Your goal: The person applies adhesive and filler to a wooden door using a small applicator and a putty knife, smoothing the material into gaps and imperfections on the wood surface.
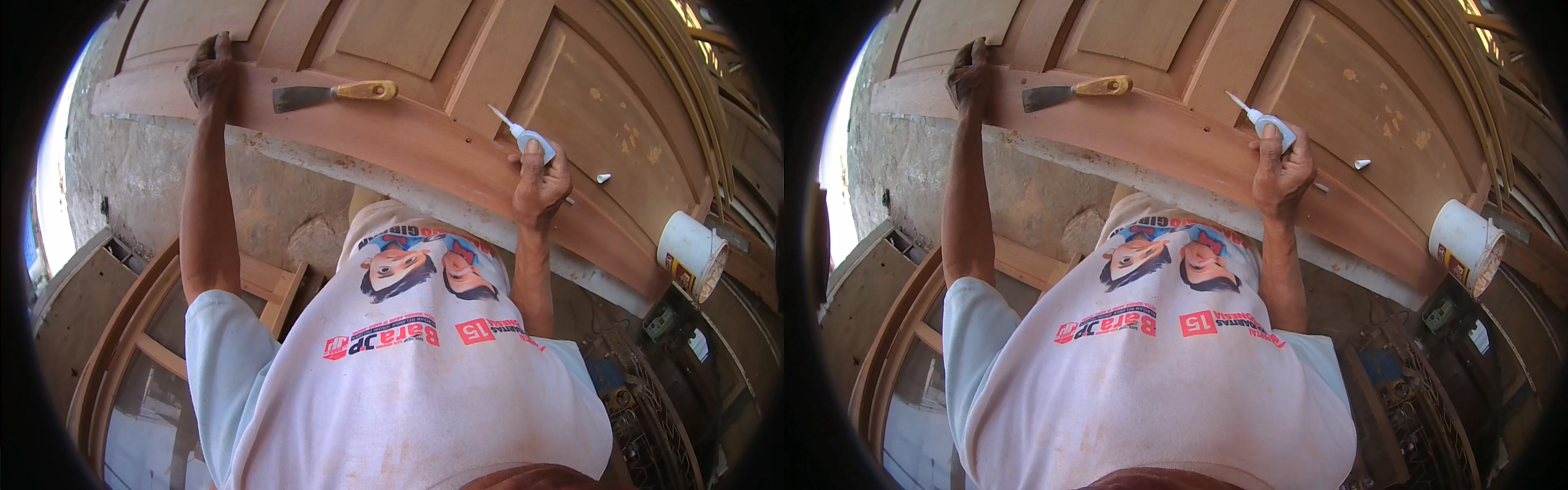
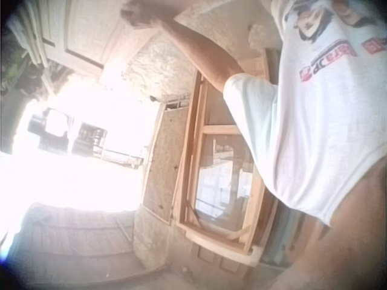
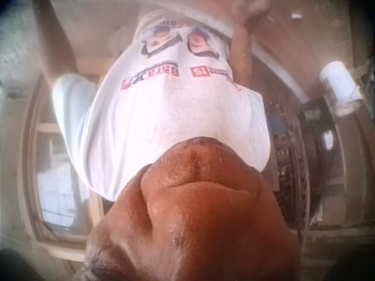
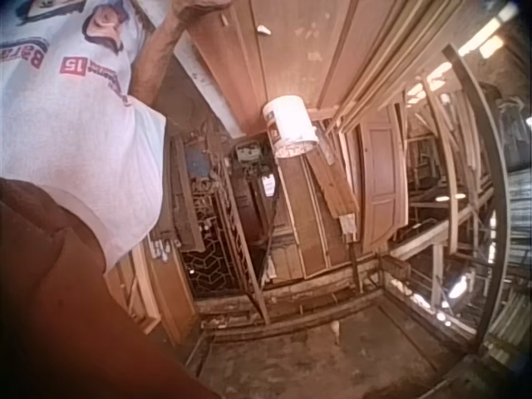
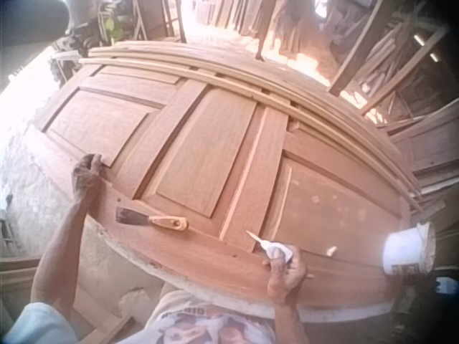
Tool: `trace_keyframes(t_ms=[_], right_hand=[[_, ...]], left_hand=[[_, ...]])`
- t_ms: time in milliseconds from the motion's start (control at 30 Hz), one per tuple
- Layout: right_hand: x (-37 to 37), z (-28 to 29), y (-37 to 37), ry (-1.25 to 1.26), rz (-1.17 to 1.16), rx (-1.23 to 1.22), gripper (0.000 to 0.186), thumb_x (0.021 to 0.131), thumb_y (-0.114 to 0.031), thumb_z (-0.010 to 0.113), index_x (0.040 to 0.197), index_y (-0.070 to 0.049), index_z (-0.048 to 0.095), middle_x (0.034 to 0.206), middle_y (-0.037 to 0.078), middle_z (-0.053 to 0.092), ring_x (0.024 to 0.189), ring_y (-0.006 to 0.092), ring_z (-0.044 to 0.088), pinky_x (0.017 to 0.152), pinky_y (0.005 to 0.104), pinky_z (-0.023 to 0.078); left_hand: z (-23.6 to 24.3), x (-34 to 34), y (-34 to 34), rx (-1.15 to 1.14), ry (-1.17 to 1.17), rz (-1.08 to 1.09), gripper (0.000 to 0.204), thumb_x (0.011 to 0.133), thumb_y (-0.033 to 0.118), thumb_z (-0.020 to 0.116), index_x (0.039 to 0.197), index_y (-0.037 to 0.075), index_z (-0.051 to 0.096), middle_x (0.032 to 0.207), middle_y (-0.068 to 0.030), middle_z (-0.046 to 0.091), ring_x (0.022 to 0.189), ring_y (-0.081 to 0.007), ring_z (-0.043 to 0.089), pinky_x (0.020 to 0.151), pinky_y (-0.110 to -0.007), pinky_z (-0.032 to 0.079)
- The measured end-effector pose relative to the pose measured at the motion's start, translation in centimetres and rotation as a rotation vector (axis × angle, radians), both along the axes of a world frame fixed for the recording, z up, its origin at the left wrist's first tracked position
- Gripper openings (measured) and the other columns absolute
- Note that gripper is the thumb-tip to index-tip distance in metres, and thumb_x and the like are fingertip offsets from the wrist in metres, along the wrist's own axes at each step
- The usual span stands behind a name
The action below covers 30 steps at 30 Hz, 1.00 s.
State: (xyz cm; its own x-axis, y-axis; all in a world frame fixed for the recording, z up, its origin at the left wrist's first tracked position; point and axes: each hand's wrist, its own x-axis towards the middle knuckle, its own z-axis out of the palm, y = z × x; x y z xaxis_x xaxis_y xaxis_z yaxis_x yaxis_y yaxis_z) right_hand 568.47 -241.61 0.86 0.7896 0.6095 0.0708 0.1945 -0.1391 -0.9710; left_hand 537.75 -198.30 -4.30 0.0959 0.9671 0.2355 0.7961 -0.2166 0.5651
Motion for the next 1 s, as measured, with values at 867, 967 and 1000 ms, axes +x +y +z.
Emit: trace_keyframes(t_ms=[867, 967, 1000], right_hand=[[0.02, -0.23, 0.16, -0.065, -0.02, -0.027, 0.024, 0.104, -0.019, 0.062, 0.104, 0.005, 0.066, 0.087, 0.009, 0.07, 0.069, 0.0126, 0.069, 0.066, 0.0269, 0.055], [0.02, -0.04, 0.05, -0.055, -0.021, 0.006, 0.024, 0.104, -0.018, 0.063, 0.103, 0.005, 0.065, 0.087, 0.008, 0.07, 0.07, 0.0127, 0.069, 0.066, 0.027, 0.055], [0.0, -0.09, 0.17, -0.035, -0.023, 0.037, 0.023, 0.104, -0.018, 0.064, 0.103, 0.006, 0.065, 0.087, 0.008, 0.07, 0.07, 0.0128, 0.069, 0.066, 0.0269, 0.055]], left_hand=[[0.46, 0.34, -0.68, 0.014, 0.033, 0.007, 0.041, 0.101, 0.045, 0.063, 0.122, 0.011, 0.076, 0.114, -0.0106, 0.078, 0.108, -0.0225, 0.072, 0.095, -0.034, 0.052], [0.68, 0.26, -0.74, 0.014, 0.015, -0.004, 0.041, 0.101, 0.045, 0.062, 0.122, 0.012, 0.076, 0.115, -0.0104, 0.078, 0.108, -0.0232, 0.072, 0.096, -0.034, 0.052], [0.56, 0.2, -0.7, 0.014, 0.015, -0.006, 0.042, 0.101, 0.045, 0.062, 0.122, 0.012, 0.076, 0.115, -0.0103, 0.078, 0.108, -0.0234, 0.072, 0.096, -0.034, 0.052]])
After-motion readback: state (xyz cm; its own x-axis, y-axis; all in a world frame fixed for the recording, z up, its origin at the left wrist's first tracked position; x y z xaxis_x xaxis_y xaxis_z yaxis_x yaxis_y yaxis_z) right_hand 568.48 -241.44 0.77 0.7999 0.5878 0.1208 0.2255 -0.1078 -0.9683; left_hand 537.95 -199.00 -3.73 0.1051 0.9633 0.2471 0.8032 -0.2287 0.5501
